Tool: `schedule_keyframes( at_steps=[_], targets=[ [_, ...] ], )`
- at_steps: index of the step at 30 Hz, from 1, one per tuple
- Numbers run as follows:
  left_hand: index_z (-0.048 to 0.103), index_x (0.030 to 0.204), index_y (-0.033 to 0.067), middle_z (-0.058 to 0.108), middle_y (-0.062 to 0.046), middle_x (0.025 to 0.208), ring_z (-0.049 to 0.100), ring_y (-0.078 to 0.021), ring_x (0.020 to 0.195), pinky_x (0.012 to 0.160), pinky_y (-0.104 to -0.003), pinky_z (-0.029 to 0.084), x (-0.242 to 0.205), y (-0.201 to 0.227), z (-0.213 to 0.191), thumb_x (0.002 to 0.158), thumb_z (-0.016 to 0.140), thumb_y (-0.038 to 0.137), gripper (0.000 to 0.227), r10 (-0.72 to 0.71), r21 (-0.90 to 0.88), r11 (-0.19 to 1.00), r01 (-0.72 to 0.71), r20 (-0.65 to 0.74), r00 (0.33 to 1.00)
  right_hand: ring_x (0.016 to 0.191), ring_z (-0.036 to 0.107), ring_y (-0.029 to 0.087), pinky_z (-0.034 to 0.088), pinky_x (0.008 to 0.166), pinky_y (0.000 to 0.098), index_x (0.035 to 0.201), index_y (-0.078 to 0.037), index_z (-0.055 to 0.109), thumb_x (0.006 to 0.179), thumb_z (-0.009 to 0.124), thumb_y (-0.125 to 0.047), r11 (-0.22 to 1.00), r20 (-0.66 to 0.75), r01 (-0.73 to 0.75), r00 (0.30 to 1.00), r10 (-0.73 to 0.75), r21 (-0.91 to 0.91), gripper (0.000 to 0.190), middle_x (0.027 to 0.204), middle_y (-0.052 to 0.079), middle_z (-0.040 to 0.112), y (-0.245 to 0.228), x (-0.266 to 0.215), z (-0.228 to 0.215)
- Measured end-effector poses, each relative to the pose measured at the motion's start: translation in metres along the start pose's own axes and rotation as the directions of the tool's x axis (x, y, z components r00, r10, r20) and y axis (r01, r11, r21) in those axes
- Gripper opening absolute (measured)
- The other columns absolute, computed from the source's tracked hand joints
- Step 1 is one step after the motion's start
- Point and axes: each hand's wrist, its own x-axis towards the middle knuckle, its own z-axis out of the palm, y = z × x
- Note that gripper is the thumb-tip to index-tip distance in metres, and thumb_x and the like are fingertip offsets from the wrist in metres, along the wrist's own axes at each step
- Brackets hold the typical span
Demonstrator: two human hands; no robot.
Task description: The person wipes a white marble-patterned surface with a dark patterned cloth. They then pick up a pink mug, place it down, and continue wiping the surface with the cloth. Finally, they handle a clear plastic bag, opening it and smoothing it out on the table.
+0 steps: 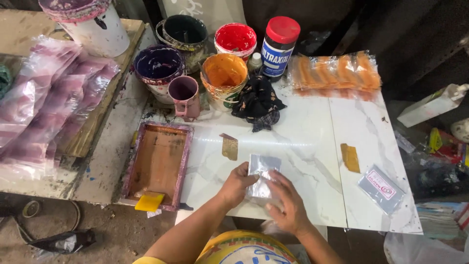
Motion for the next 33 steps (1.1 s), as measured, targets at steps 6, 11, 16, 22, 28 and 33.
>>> schedule_keyframes(
  at_steps=[6, 11, 16, 22, 28, 33],
  targets=[
    [0.065, 0.095, 0.011, 0.062, 0.0, 0.081, 0.054, -0.0095, 0.069, 0.062, -0.026, 0.042, -0.002, -0.004, 0.007, 0.097, 0.069, 0.008, 0.005, 0.058, 0.188, 0.981, -0.057, 0.001, 0.998, 0.117, 0.063, 0.028, 0.056, 0.096, 0.0391, 0.141, -0.006, 0.057, 0.095, 0.069, -0.026, 0.968, -0.143, -0.166, 0.98, 0.141, -0.186, 0.052, 0.128, 0.014, 0.066, 0.033, -0.016, 0.011],
    [0.061, 0.101, 0.0114, 0.06, 0.001, 0.089, 0.055, -0.0108, 0.082, 0.076, -0.028, 0.045, -0.008, -0.003, 0.006, 0.097, 0.066, 0.007, 0.008, 0.029, 0.306, 0.951, -0.039, 0.037, 0.999, 0.09, 0.068, 0.019, 0.056, 0.077, 0.0301, 0.129, -0.012, 0.067, 0.09, 0.071, -0.014, 0.894, -0.112, -0.437, 0.897, 0.427, -0.098, 0.039, 0.103, 0.004, 0.068, 0.039, -0.02, 0.012],
    [0.058, 0.119, 0.0059, 0.067, -0.007, 0.099, 0.063, -0.0151, 0.089, 0.076, -0.029, 0.053, 0.0, -0.023, 0.003, 0.094, 0.069, 0.005, 0.027, 0.085, 0.224, 0.971, -0.086, 0.011, 0.996, 0.093, 0.072, 0.016, 0.057, 0.079, 0.0281, 0.11, -0.01, 0.074, 0.094, 0.066, -0.017, 0.864, -0.135, -0.503, 0.856, 0.498, -0.005, 0.019, 0.101, 0.001, 0.077, 0.039, -0.018, 0.009],
    [0.062, 0.105, 0.0143, 0.069, 0.001, 0.097, 0.064, -0.0115, 0.094, 0.081, -0.03, 0.054, -0.009, -0.017, 0.015, 0.084, 0.08, 0.041, 0.038, 0.098, 0.501, 0.864, -0.049, -0.072, 0.993, 0.076, 0.061, 0.02, 0.049, 0.07, 0.0302, 0.096, -0.007, 0.063, 0.097, 0.058, -0.006, 0.97, -0.112, -0.242, 0.965, 0.239, -0.013, 0.005, 0.089, 0.006, 0.062, 0.036, -0.013, 0.003],
    [0.072, 0.108, 0.0077, 0.07, 0.001, 0.099, 0.062, -0.0104, 0.093, 0.083, -0.028, 0.052, -0.007, -0.023, 0.003, 0.101, 0.065, 0.02, 0.016, 0.132, 0.325, 0.933, -0.154, 0.091, 0.987, 0.082, 0.064, 0.022, 0.051, 0.074, 0.0331, 0.102, -0.008, 0.064, 0.102, 0.051, -0.017, 0.962, -0.147, -0.252, 0.961, 0.236, -0.103, 0.016, 0.095, 0.007, 0.067, 0.041, -0.02, 0.012],
    [0.073, 0.123, 0.0066, 0.071, -0.003, 0.12, 0.064, -0.015, 0.113, 0.098, -0.031, 0.051, -0.009, -0.02, 0.001, 0.101, 0.063, 0.029, 0.032, 0.163, 0.284, 0.932, -0.225, 0.226, 0.96, 0.077, 0.063, 0.022, 0.05, 0.071, 0.0352, 0.09, -0.011, 0.067, 0.09, 0.067, -0.017, 0.913, -0.093, -0.376, 0.926, 0.365, -0.16, 0.006, 0.082, 0.004, 0.068, 0.04, -0.017, 0.014]
  ],
)
